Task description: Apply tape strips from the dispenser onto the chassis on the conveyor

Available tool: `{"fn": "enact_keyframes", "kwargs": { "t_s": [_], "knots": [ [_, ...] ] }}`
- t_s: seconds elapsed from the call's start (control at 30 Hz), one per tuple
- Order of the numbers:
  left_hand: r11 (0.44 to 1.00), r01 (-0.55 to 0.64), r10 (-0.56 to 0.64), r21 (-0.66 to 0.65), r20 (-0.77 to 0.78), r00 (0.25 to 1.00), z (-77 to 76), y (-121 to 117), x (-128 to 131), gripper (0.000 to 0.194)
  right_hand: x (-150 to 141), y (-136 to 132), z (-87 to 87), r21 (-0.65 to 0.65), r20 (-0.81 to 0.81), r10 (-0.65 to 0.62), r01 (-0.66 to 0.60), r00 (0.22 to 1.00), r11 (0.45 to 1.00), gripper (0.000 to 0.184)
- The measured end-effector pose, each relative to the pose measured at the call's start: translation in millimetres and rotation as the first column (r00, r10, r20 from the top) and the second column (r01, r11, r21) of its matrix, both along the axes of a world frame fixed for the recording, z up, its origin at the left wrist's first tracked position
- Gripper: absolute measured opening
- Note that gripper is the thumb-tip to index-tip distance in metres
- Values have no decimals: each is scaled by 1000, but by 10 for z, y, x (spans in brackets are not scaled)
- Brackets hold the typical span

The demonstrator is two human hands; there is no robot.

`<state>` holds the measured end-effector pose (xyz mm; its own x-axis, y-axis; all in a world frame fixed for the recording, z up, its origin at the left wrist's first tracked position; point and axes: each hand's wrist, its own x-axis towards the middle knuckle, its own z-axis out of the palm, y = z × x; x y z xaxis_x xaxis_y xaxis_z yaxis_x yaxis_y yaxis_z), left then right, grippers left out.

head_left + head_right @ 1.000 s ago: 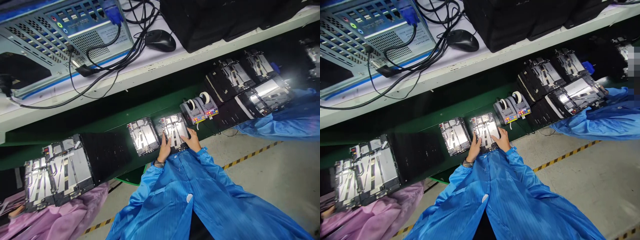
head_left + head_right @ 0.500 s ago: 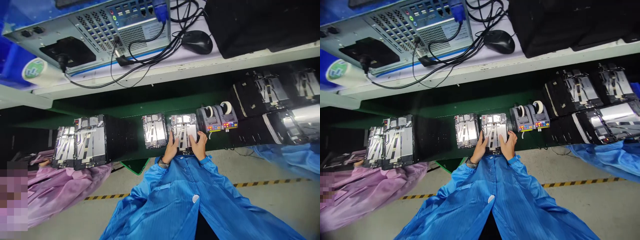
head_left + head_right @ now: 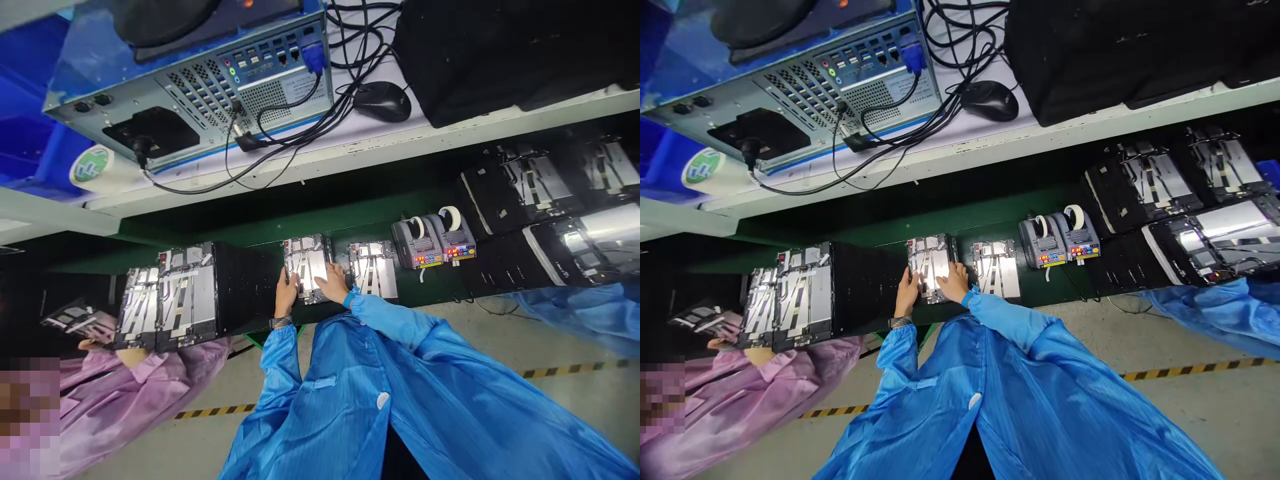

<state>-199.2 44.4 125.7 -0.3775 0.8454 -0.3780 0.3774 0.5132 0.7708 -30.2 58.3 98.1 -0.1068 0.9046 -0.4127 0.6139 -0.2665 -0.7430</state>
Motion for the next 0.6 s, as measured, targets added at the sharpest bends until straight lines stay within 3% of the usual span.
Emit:
{"fn": "enact_keyframes", "kwargs": {
  "t_s": [0.1, 0.2, 0.23, 0.27, 0.3, 0.4, 0.43, 0.5, 0.6],
  "knots": [
    [1000, -11, 12, -11, 26, 1000, -51, -21, 20, 57, 405, -136, 85, -23, -216, -13, 8, 976, 1000, 55],
    [999, -44, 41, 33, 84, 996, -103, -55, -44, 52, 1170, -438, 173, -133, -593, -105, 31, 799, 991, 37],
    [997, -65, 60, 46, 101, 993, -128, -67, -77, 50, 1465, -548, 172, -181, -611, -222, 138, 760, 974, 36],
    [995, -86, 80, 55, 112, 990, -158, -79, -113, 47, 1759, -646, 149, -203, -546, -416, 367, 727, 908, 39],
    [993, -105, 97, 60, 117, 988, -192, -90, -150, 46, 2039, -724, 102, -180, -449, -602, 593, 660, 785, 40],
    [989, -141, 132, 52, 147, 980, -292, -110, -246, 43, 2698, -782, -159, -16, -242, -848, 872, 471, 489, 45],
    [989, -146, 139, 38, 159, 977, -314, -111, -268, 42, 2838, -746, -266, 30, -211, -875, 897, 436, 440, 46],
    [988, -153, 150, 19, 127, 981, -319, -105, -283, 43, 2998, -630, -464, 44, -204, -877, 899, 435, 436, 47],
    [977, -161, 176, 142, -92, 980, -209, -93, -191, 44, 3040, -476, -652, -85, -279, -842, 861, 462, 501, 45]
  ]
}}
